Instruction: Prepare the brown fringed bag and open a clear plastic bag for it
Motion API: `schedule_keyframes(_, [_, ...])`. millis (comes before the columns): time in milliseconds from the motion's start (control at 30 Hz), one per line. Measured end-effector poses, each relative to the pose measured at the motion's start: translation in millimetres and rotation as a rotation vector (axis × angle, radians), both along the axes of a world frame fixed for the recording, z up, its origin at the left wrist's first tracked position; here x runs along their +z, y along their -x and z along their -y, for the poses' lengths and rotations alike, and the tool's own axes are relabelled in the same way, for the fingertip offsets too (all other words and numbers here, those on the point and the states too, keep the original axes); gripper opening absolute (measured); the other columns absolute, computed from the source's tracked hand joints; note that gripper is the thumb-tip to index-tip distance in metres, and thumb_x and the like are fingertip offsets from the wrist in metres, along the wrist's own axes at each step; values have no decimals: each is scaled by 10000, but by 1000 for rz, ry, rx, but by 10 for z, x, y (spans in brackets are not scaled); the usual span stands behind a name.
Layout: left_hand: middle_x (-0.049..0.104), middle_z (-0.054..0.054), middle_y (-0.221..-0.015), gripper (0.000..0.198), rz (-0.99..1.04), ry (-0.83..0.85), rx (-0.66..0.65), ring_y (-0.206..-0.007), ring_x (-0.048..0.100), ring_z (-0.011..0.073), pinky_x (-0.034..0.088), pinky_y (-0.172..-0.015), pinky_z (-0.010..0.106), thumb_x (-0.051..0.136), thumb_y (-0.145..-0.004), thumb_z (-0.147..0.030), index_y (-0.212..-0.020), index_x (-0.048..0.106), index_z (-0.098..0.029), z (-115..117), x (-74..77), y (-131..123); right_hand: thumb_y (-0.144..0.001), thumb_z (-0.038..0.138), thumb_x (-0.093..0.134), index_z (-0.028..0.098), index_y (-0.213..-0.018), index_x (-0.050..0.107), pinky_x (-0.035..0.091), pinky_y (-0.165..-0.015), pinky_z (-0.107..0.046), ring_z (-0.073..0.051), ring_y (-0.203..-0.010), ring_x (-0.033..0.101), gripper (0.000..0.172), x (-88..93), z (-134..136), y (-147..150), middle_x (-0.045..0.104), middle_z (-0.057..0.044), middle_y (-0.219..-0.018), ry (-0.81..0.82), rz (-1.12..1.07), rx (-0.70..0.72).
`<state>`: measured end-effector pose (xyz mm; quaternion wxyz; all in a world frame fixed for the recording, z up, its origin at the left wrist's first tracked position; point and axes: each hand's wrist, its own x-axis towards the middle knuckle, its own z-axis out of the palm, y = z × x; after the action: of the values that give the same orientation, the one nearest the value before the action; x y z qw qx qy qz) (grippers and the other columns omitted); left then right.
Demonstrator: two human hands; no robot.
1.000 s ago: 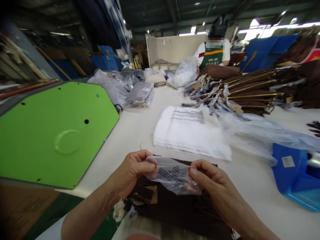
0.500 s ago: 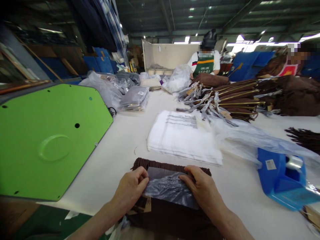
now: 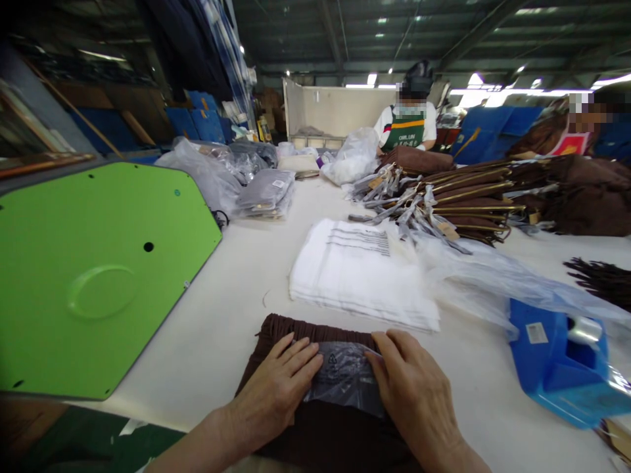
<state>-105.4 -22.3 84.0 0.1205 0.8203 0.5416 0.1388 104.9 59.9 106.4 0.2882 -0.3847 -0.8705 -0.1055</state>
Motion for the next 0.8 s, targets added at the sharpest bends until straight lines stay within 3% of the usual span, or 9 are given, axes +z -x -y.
schedule_keyframes(100, [497, 169, -1299, 547, 52, 29, 10, -1231, 412, 332, 214, -1061, 565, 456, -708, -40, -1251, 454, -109, -16, 24, 4, -868, 221, 443, 205, -1088, 601, 469, -872, -327, -192, -1001, 592, 271, 4, 123, 108, 651, -73, -1074, -63, 51, 234])
schedule_keyframes(200, [519, 132, -1286, 439, 140, -54, 35, -1244, 402, 289, 234, -1066, 530, 434, -794, -84, -1226, 480, -150, 12, 111, 131, -876, 233, 419, 179, -1252, 497, 357, -1005, -408, -216, -1203, 469, 388, -176, 207, 224, 571, -65, -1252, -76, 198, 374])
schedule_keyframes(267, [566, 116, -1225, 341, 228, -188, 166, -1189, 457, 243, 319, -1032, 444, 402, -858, -140, -1178, 519, -163, 134, 176, 301, -885, 276, 405, 149, -1298, 448, 311, -1025, -455, -245, -1245, 424, 435, -322, 226, 261, 516, -87, -1313, -82, 245, 360])
schedule_keyframes(367, [656, 67, -885, 196, 409, -267, 554, -856, 586, 176, 448, -800, 283, 438, -870, -237, -924, 615, -173, 555, 193, 567, -883, 291, 392, 138, -1304, 442, 265, -1046, -464, -259, -1282, 372, 450, -458, 212, 256, 461, -90, -1362, -83, 265, 360])
schedule_keyframes(467, [556, 3, -566, 307, 704, 88, 973, -545, 512, 126, 386, -536, 214, 528, -821, -415, -642, 581, -171, 1112, 20, 667, -872, 274, 392, 129, -1291, 455, 244, -1056, -468, -263, -1290, 357, 447, -498, 187, 222, 460, -86, -1363, -98, 268, 371])
schedule_keyframes(567, [579, 47, -539, 478, 1348, 669, 1302, -451, 508, 117, 332, -438, 192, 501, -810, -550, -621, 585, -119, 1462, -275, 550, -851, 277, 412, 121, -1290, 453, 239, -1057, -478, -276, -1288, 357, 468, -520, 172, 200, 459, -98, -1362, -117, 260, 388])
schedule_keyframes(633, [604, 107, -580, 568, 1781, 918, 1424, -450, 531, 120, 376, -444, 189, 369, -886, -527, -663, 602, -60, 1487, -441, 418, -844, 275, 412, 121, -1297, 445, 243, -1054, -479, -280, -1287, 357, 480, -536, 162, 199, 459, -101, -1362, -118, 255, 397])
schedule_keyframes(700, [604, 130, -590, 563, 2106, 940, 1519, -439, 526, 116, 394, -424, 180, 329, -921, -465, -715, 601, -16, 1382, -543, 316, -840, 268, 410, 111, -1293, 446, 244, -1050, -479, -286, -1283, 363, 481, -545, 148, 206, 468, -111, -1352, -128, 247, 411])
schedule_keyframes(800, [569, 63, -532, 358, 2354, 722, 1676, -363, 448, 77, 282, -319, 123, 442, -908, -350, -735, 562, -59, 1174, -588, 278, -833, 284, 416, 96, -1272, 468, 243, -1045, -476, -297, -1266, 384, 480, -546, 123, 219, 493, -129, -1327, -168, 239, 435])
